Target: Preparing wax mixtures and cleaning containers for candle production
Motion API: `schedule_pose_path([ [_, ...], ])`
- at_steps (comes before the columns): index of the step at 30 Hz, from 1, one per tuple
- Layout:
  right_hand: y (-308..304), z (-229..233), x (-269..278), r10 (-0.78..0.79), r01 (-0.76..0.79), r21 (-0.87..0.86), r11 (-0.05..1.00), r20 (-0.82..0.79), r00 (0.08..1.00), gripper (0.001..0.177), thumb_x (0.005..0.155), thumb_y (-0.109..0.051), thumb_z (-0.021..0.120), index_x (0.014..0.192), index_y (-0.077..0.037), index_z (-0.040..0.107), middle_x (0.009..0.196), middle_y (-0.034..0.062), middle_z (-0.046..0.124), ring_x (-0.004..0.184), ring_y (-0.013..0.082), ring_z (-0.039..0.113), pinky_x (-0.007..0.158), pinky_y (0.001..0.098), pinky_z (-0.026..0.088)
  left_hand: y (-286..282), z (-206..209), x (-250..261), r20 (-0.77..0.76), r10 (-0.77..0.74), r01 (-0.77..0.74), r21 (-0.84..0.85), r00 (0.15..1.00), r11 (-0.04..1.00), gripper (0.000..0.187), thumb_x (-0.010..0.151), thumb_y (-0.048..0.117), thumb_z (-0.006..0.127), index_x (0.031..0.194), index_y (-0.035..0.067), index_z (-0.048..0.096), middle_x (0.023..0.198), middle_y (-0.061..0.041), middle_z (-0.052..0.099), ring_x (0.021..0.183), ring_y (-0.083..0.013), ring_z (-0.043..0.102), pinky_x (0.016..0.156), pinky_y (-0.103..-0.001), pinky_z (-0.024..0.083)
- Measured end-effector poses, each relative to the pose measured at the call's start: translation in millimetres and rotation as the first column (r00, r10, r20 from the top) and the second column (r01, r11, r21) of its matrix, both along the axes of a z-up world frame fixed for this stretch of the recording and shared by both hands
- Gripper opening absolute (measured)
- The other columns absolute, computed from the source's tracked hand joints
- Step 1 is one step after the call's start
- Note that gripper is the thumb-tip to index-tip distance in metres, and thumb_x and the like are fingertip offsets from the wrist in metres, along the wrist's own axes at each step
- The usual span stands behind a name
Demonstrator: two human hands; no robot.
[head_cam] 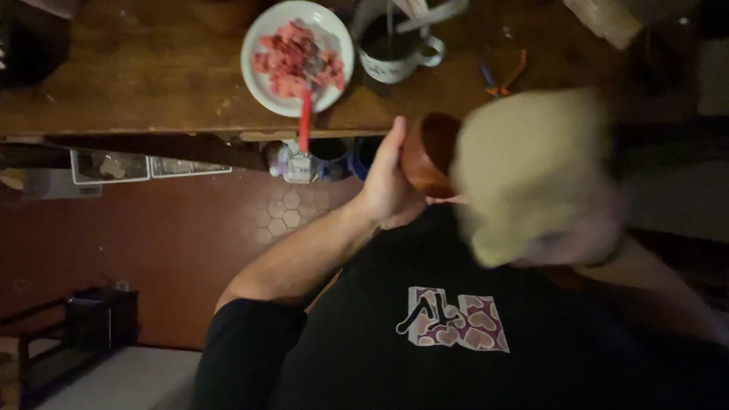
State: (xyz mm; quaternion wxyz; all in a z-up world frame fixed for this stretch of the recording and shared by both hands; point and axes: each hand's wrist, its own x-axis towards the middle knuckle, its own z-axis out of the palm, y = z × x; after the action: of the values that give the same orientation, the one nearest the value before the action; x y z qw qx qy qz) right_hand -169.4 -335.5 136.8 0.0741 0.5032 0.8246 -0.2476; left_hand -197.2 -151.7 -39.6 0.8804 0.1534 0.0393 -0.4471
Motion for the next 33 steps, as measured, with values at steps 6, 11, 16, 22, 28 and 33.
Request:
schedule_pose_path([
  [6, -57.2, -157.2, -101.1, -0.764, 0.544, 0.803, -0.242, -0.503, 0.403, 0.066, 0.106, -0.05, 0.043, 0.12, 0.014, 0.047, 0.107, 0.0317, 0.053, 0.091, 0.0539, 0.058, 0.076, 0.0652, 0.05, -110.1, -41.2, -28.2, 0.589, 0.17, -0.317, 0.155, 0.79, 0.936, 0.099, 0.091, 0.073, 0.055, 0.153, -0.001, 0.035, 0.141, -0.029, 0.05, 0.126, -0.0505, 0.052, 0.103, -0.058, 0.046],
  [11, -89.6, -183.8, -124.6, -0.759, 0.523, 0.641, -0.562, -0.651, -0.019, 0.047, 0.104, -0.02, 0.066, 0.117, 0.023, 0.053, 0.1, 0.0432, 0.056, 0.09, 0.0652, 0.054, 0.076, 0.0688, 0.049, -134.9, -66.1, -37.8, 0.99, 0.073, -0.718, 0.034, 0.118, 0.695, 0.11, 0.09, 0.071, 0.061, 0.157, -0.006, 0.018, 0.153, -0.03, 0.032, 0.144, -0.05, 0.033, 0.122, -0.059, 0.028],
  [16, -115.4, -116.0, -110.9, -0.503, 0.868, 0.083, -0.49, -0.84, -0.203, 0.044, 0.105, -0.02, 0.059, 0.122, 0.021, 0.058, 0.12, 0.0395, 0.062, 0.113, 0.0516, 0.06, 0.098, 0.061, 0.045, -122.7, -70.5, -48.4, 0.992, -0.09, -0.844, -0.031, -0.094, 0.536, 0.12, 0.078, 0.061, 0.083, 0.157, -0.003, 0.019, 0.155, -0.024, 0.036, 0.15, -0.0375, 0.037, 0.133, -0.047, 0.022],
  [22, -103.5, -89.2, -108.9, -0.784, 0.844, 0.527, -0.094, -0.562, 0.264, 0.043, 0.095, -0.017, 0.064, 0.13, 0.007, 0.061, 0.136, 0.0319, 0.056, 0.125, 0.0481, 0.055, 0.104, 0.0604, 0.045, -123.1, -61.9, -73.2, -0.138, 0.41, -0.432, -0.24, 0.902, 0.869, 0.073, 0.096, 0.066, 0.068, 0.14, 0.008, 0.062, 0.143, -0.029, 0.057, 0.135, -0.0501, 0.051, 0.122, -0.062, 0.028],
  [28, -101.9, -98.4, -109.4, -0.88, 0.743, 0.643, 0.185, -0.228, 0.417, 0.049, 0.092, -0.015, 0.066, 0.14, -0.006, 0.06, 0.143, 0.0211, 0.054, 0.124, 0.0404, 0.054, 0.099, 0.0553, 0.049, -133.2, -124.5, -65.2, 0.358, 0.449, -0.564, 0.352, 0.819, 0.747, 0.052, 0.092, 0.039, 0.067, 0.133, 0.007, 0.062, 0.128, -0.018, 0.062, 0.121, -0.0333, 0.06, 0.111, -0.045, 0.041],
  [33, -75.5, -102.6, -92.8, -0.948, 0.937, 0.317, -0.145, -0.316, -0.04, 0.047, 0.09, -0.028, 0.069, 0.136, -0.015, 0.066, 0.121, 0.0146, 0.063, 0.104, 0.0396, 0.066, 0.075, 0.0576, 0.054, -122.5, -125.9, -37.1, 0.87, -0.096, -0.869, 0.491, 0.484, 0.068, 0.036, 0.095, 0.007, 0.056, 0.13, 0.003, 0.059, 0.112, -0.006, 0.064, 0.105, -0.014, 0.066, 0.101, -0.023, 0.054],
])
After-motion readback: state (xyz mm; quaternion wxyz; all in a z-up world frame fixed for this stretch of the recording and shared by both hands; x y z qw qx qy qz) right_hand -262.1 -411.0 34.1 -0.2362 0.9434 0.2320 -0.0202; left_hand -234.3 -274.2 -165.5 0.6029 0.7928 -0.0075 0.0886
